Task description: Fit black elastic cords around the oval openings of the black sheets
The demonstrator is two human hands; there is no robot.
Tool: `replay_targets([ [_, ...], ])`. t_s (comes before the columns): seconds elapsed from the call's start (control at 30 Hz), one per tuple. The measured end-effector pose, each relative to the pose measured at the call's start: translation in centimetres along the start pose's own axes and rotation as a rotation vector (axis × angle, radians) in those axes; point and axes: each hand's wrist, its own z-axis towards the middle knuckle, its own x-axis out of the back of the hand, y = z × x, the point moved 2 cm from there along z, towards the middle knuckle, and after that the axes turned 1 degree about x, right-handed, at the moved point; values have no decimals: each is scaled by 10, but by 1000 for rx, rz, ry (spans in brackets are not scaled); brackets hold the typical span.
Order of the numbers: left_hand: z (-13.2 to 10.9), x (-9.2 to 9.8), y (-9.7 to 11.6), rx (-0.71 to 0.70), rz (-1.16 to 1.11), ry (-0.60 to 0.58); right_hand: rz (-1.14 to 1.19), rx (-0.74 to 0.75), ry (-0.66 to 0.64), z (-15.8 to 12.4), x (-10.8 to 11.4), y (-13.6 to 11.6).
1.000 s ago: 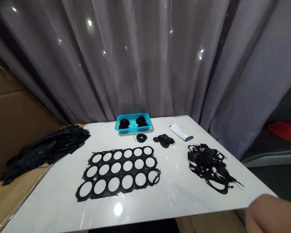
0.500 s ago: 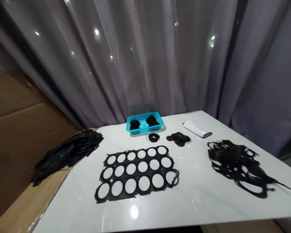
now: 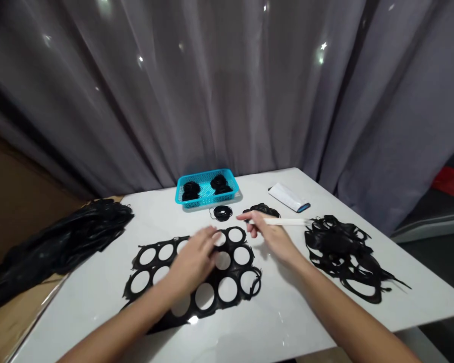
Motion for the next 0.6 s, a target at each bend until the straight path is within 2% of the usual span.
replay_targets([
  [0.07,0,-19,8,-18,-12,-52,39,-98,-101,14,-16,30],
  [0.13,-4,-35,15,-7,-20,-97,104,-170,-142,24,-26,57],
  [0.23,-9,-47,20,22,-33,-137,93,-216,-226,32,-30,85],
  [0.4,-14,-50,16,34,-31,-226,-133,-204,-331,39,-22,98],
  [0.6,-14,-54,16,11,-1,-232,-183,-231,-369,43,-23,98],
])
